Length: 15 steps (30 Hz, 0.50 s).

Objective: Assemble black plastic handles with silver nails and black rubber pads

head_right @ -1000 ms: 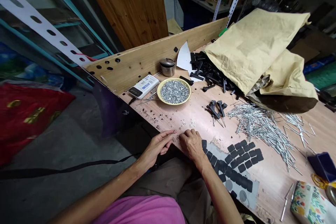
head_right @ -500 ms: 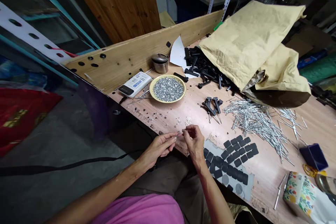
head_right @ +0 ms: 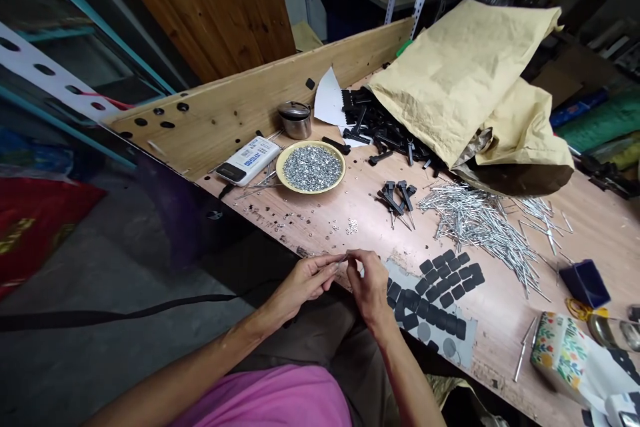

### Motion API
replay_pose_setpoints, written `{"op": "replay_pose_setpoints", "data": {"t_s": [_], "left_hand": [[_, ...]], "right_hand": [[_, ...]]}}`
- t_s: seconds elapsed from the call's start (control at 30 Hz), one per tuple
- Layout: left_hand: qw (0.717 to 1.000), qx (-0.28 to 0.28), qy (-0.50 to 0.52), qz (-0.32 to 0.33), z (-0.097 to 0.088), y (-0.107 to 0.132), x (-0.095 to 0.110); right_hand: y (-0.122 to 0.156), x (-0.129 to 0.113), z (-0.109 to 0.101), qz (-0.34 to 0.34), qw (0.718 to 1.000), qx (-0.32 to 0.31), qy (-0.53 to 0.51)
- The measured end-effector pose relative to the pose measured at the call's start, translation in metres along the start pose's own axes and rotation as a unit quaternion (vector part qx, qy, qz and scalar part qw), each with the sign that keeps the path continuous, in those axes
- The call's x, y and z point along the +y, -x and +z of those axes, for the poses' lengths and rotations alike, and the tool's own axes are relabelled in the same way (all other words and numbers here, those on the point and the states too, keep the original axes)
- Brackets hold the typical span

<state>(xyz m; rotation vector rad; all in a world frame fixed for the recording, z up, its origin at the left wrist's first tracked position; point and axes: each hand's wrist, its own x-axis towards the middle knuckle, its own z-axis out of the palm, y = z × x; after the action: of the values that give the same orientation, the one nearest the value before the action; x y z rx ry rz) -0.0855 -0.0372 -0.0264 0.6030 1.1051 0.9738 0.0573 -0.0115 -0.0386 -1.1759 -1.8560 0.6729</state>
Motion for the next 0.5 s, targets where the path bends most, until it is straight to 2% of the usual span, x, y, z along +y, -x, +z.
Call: {"op": "replay_pose_setpoints", "data": {"t_s": [0.1,0.27,0.37,0.43,0.5], "left_hand": [[1.000,0.011,-0.012,0.007,0.002,-0.001,-0.004],[1.000,0.020,0.004,-0.005,-0.001,-0.007,-0.002],[0.998,0.007,0.049,-0.037,-0.007,-0.011,0.004],[0.996,0.003,0.075,-0.052,-0.012,-0.014,0.007],[0.994,0.010,0.089,-0.062,-0.015,-0.016,0.009]], "right_hand": [[0.001,0.006,-0.003,-0.072,0.994,-0.037,0.067],[-0.013,0.026,-0.002,0.013,0.992,0.019,0.126],[-0.020,0.040,0.002,-0.006,0.972,-0.056,0.229],[-0.019,0.045,0.006,-0.053,0.944,-0.125,0.301],[-0.017,0.046,0.010,-0.091,0.918,-0.165,0.348]]}}
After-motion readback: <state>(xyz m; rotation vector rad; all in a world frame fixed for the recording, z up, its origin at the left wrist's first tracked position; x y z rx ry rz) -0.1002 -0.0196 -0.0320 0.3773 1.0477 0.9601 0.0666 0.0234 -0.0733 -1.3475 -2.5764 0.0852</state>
